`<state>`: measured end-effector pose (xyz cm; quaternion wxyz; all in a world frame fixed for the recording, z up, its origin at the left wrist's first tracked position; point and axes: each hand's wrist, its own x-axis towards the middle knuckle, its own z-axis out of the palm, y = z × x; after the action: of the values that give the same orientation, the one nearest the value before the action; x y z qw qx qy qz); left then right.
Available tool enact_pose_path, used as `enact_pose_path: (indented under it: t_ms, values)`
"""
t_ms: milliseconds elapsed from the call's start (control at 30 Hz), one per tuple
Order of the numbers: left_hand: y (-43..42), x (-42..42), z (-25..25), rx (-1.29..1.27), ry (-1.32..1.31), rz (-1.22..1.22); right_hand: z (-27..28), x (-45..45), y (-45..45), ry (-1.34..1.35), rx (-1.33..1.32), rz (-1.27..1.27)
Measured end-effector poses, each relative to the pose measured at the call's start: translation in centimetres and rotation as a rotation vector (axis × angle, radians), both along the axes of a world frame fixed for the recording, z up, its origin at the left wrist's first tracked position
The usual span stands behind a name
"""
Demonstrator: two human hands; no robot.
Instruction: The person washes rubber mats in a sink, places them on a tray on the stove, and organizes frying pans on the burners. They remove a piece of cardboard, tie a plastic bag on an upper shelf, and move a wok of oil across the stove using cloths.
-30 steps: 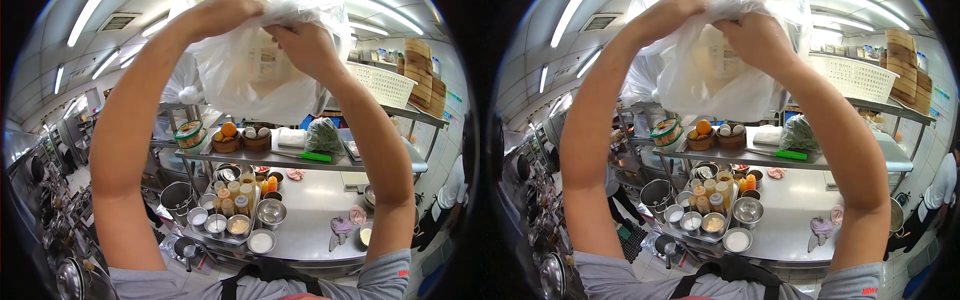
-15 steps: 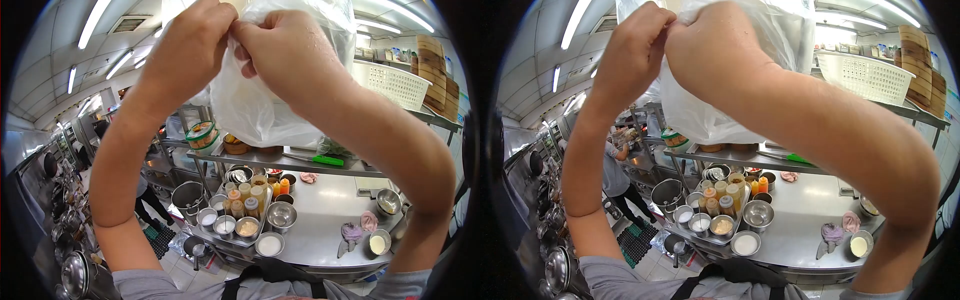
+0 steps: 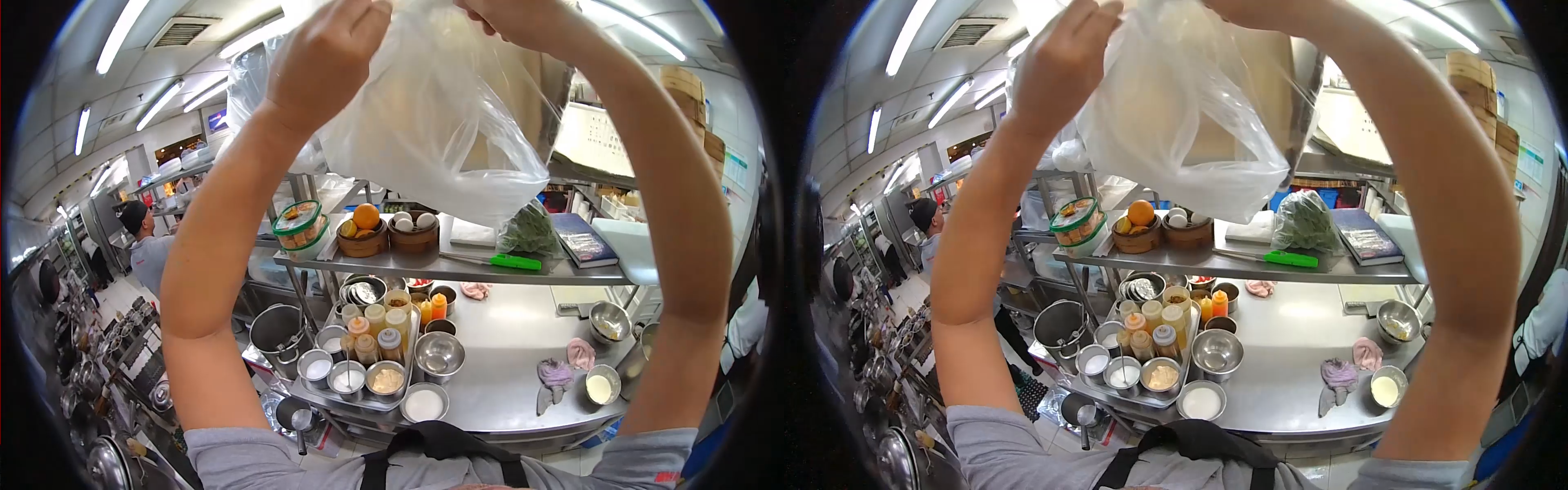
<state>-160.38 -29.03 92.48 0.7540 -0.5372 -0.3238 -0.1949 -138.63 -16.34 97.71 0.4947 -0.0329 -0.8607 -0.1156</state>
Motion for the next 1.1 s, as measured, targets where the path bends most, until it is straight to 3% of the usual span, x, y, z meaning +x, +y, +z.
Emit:
enact_pose_path:
  t_ms: [67,200,467,567,700,767,800,867,900,1000,1033,1067,1100]
  values:
    - [0.6,-3.3,-0.4,0.034,0.011,0.122,1.1,-2.3,2.4,0.216,-0.008,-0.152]
    - [0.8,-8.3,-2.2,0.029,0.063,0.186,0.6,-2.9,2.3,0.223,0.09,-0.363]
    - [3.8,-14.4,0.3,-0.007,-0.048,0.114,0.3,-2.6,5.7,0.332,0.042,-0.355]
    - [2.6,-13.2,-0.6,-0.063,-0.113,-0.01,1.0,-2.2,5.8,0.306,0.189,-0.248]
    - [-0.5,-9.0,-2.7,-0.035,-0.201,-0.218,-2.2,-0.8,-6.7,0.211,-0.46,-0.084]
    - [-2.2,-4.4,-4.2,-0.204,-0.569,-0.613,-1.8,-0.5,-6.1,-0.035,-0.644,0.329]
    - [-3.2,-2.3,-4.7,-0.303,-0.653,-0.658,-2.3,-1.0,-7.3,-0.028,-0.639,0.333]
    - [-4.1,1.2,-5.4,-0.401,-0.726,-0.674,-3.4,-2.7,-10.6,0.025,-0.981,0.442]
    - [-3.4,1.9,-5.4,-0.425,-0.692,-0.675,-2.6,-3.7,-7.4,-0.185,-1.055,0.64]
    - [-3.5,2.2,-4.6,-0.491,-0.648,-0.589,-4.2,-6.0,-3.1,-0.112,-0.85,0.857]
    - [-3.7,2.5,-4.2,-0.54,-0.637,-0.506,-4.9,-6.3,-2.6,-0.098,-0.817,0.856]
    - [-4.3,3.0,-3.7,-0.515,-0.787,-0.566,-4.9,-7.1,-1.7,-0.122,-0.671,0.813]
    - [-4.6,2.9,-2.4,-0.518,-0.825,-0.581,-5.5,-7.4,-1.0,-0.051,-0.538,0.659]
